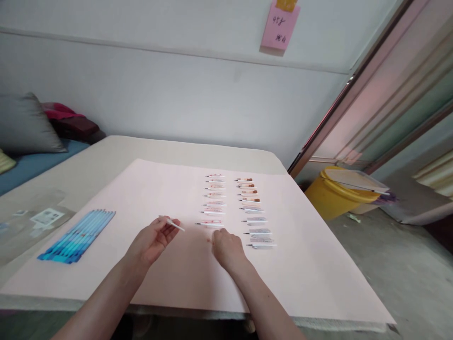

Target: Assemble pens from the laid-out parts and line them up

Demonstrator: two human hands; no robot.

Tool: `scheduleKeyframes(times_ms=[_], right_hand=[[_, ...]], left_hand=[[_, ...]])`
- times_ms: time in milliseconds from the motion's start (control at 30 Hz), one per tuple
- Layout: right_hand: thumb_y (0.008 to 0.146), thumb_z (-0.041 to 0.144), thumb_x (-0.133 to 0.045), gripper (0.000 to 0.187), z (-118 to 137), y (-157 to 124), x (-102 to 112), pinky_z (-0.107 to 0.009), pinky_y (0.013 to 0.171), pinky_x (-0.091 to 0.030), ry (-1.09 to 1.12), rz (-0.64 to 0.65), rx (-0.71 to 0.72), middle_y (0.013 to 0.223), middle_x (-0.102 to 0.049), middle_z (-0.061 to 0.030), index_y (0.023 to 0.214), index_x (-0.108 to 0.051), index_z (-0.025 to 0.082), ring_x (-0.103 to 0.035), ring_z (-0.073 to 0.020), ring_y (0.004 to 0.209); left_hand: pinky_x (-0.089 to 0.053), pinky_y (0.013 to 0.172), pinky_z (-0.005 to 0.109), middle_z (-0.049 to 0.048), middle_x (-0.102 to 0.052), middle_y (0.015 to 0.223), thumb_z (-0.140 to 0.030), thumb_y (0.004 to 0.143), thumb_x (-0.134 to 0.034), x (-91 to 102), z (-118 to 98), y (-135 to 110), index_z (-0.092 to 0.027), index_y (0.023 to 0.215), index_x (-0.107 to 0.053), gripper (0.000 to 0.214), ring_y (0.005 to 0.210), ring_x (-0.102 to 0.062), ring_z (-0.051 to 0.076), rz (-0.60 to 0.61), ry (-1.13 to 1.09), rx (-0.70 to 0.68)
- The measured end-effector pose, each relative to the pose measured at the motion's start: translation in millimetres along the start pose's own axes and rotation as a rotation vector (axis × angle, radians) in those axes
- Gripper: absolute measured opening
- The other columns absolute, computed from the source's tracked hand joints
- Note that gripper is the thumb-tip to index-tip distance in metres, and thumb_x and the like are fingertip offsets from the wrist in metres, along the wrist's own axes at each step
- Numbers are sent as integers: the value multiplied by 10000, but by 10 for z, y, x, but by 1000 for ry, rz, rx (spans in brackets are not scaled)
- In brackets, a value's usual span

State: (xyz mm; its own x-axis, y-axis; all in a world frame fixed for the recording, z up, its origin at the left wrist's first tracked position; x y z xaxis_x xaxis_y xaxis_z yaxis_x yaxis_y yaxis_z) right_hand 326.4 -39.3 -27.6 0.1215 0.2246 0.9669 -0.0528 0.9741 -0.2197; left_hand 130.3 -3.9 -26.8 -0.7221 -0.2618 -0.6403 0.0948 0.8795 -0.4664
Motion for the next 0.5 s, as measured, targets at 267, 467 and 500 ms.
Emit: scheduleKeyframes(times_ms=[267, 467, 500], right_hand=[[800, 138, -444, 124, 162, -69, 163, -242, 540, -289, 151, -123, 117, 769, -642, -34, 880, -523, 189, -586, -168, 655], [837, 195, -441, 47, 365, -239, 317, -205, 538, -290, 474, -256, 336, 756, -608, 30, 838, -484, 215, -492, -93, 556], [837, 196, -441, 47, 384, -253, 312, -206, 534, -287, 475, -261, 346, 761, -607, 28, 836, -485, 213, -487, -92, 551]], left_hand=[[-558, 715, 321, 60, -619, 751, -52, 797, -518, 5, 1, 4, -139, 694, -532, 136, 740, -646, 157, 2, 10, -11], [-548, 723, 327, 59, -622, 740, -72, 807, -507, -20, -48, -11, -145, 695, -518, 134, 732, -648, 159, -10, 24, -52], [-547, 725, 329, 57, -621, 738, -68, 803, -509, -27, -52, -17, -146, 693, -518, 135, 732, -648, 159, -10, 31, -53]])
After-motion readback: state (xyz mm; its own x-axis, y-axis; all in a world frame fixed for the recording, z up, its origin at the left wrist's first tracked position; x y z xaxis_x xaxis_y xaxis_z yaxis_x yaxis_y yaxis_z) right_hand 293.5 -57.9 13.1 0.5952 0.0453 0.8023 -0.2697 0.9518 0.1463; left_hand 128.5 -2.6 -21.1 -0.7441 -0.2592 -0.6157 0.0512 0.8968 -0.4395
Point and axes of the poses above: each hand's wrist, its own y-axis towards the middle knuckle, its own x-axis out of the back of the hand, z = x × y, the point moved 6 cm from there along y, towards the middle knuckle
